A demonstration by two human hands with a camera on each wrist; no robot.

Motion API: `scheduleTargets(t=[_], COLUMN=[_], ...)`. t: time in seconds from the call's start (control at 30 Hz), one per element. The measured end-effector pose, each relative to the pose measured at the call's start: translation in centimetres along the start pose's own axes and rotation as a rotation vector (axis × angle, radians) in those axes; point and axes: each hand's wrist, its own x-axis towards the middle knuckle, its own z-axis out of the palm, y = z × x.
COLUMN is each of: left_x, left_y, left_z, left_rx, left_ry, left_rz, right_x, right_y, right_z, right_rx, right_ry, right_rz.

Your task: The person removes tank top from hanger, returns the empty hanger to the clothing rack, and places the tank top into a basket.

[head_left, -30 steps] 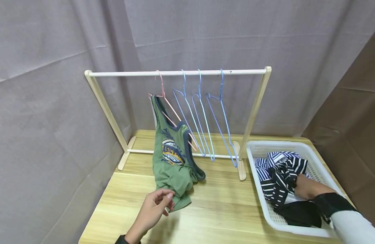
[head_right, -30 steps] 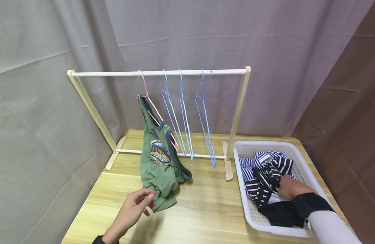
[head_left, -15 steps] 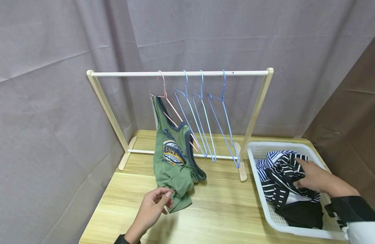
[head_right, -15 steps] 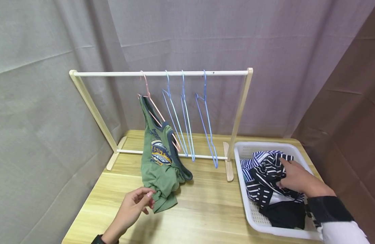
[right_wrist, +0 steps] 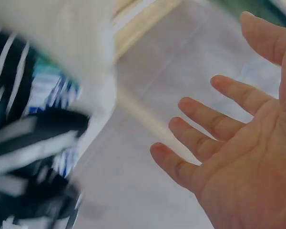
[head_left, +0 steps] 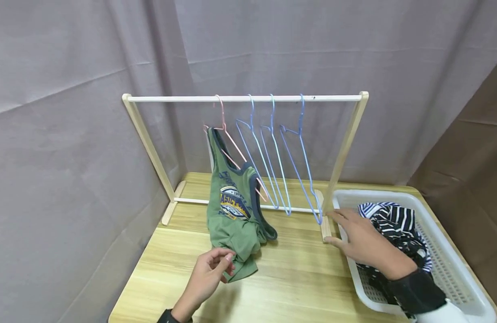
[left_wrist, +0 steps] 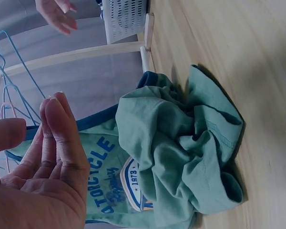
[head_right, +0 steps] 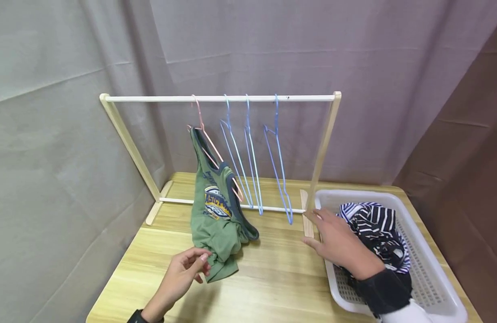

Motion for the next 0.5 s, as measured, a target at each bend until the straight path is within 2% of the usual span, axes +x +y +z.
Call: scheduleTargets(t=[0.2,0.37,0.5], left_x=[0.0,-0.1,-0.2], left_y=[0.1,0.0,0.0], left_z=[0.0,0.0,-0.1], left_rx=[-0.009,-0.015,-0.026], left_ry=[0.009,0.025,0.022], left_rz=[0.009,0.017,0.011], right_x=[0.6,0.6,0.6], right_y=[-4.1,-6.7,-7.6], right_z=[3.0,5.5,6.7], right_rx=[0.028,0.089,0.1], right_ry=[0.027,-0.041,-0.058], right_rz=[-0.121,-0.16,-0.177])
